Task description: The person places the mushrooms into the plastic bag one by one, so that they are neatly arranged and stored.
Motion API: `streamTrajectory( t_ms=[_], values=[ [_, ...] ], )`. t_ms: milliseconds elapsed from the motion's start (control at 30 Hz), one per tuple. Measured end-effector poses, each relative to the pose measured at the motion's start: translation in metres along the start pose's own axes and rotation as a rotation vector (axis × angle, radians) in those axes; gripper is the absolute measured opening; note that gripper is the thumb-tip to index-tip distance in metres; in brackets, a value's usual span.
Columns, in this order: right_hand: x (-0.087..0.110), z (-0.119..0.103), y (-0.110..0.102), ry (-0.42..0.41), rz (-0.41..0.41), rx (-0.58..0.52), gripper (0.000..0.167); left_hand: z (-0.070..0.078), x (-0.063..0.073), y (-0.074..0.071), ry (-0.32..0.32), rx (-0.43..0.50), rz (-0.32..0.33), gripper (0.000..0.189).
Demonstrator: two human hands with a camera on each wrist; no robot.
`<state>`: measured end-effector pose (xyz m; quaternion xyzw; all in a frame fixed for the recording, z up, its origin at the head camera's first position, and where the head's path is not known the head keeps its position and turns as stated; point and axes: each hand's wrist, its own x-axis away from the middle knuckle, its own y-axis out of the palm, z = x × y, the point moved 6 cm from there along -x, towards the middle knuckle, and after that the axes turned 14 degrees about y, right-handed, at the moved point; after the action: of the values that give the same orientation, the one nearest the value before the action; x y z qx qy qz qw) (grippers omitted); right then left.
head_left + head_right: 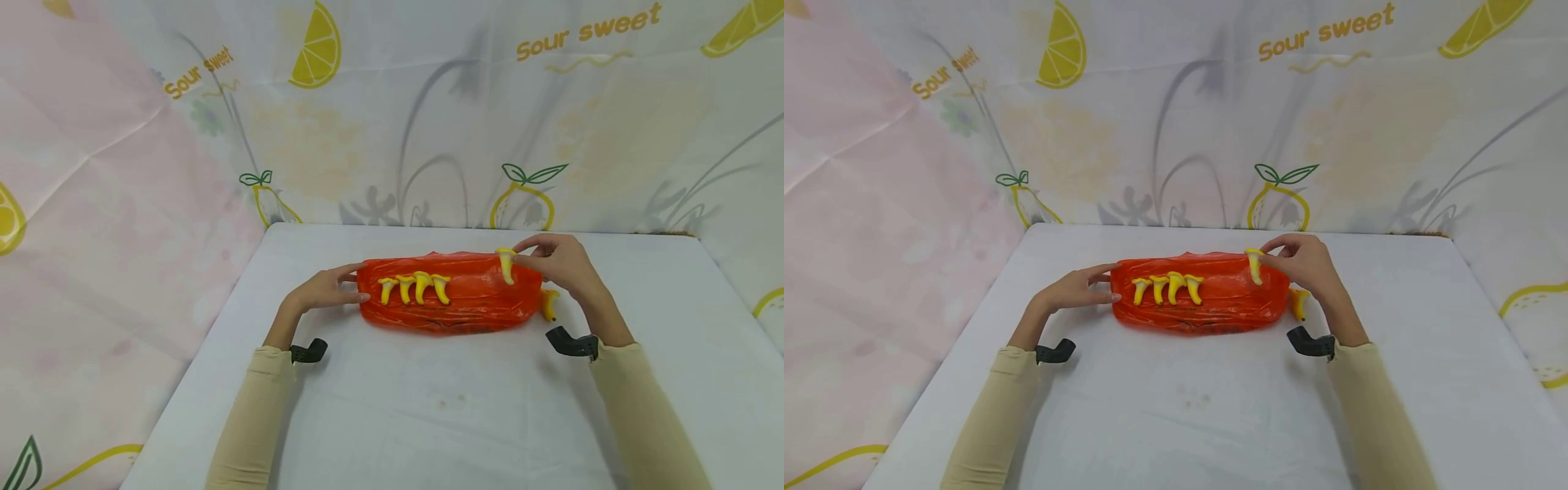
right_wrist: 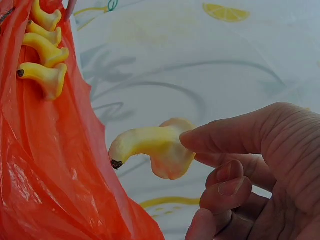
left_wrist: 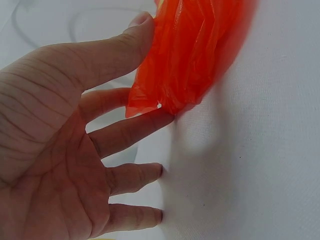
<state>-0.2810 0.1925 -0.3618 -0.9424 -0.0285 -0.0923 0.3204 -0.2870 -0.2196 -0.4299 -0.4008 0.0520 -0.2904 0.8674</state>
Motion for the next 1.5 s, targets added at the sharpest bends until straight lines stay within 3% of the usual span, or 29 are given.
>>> streamTrajectory(
  t_ms=[300,933,1500],
  values=[
    [-0.008,-0.007,0.023,0.046,-0.039,-0.012,0.032,0.001,0.000,0.000,0.004,0.006,0.001,0.085],
    [-0.025,-0.008,0.070,-0.013,-0.044,0.001,0.026,0.001,-0.001,0.001,0.007,0.003,-0.004,0.085],
    [-0.028,-0.002,0.096,0.008,-0.064,0.067,0.024,0.001,0.001,0.001,-0.007,0.008,0.000,0.085]
  ],
)
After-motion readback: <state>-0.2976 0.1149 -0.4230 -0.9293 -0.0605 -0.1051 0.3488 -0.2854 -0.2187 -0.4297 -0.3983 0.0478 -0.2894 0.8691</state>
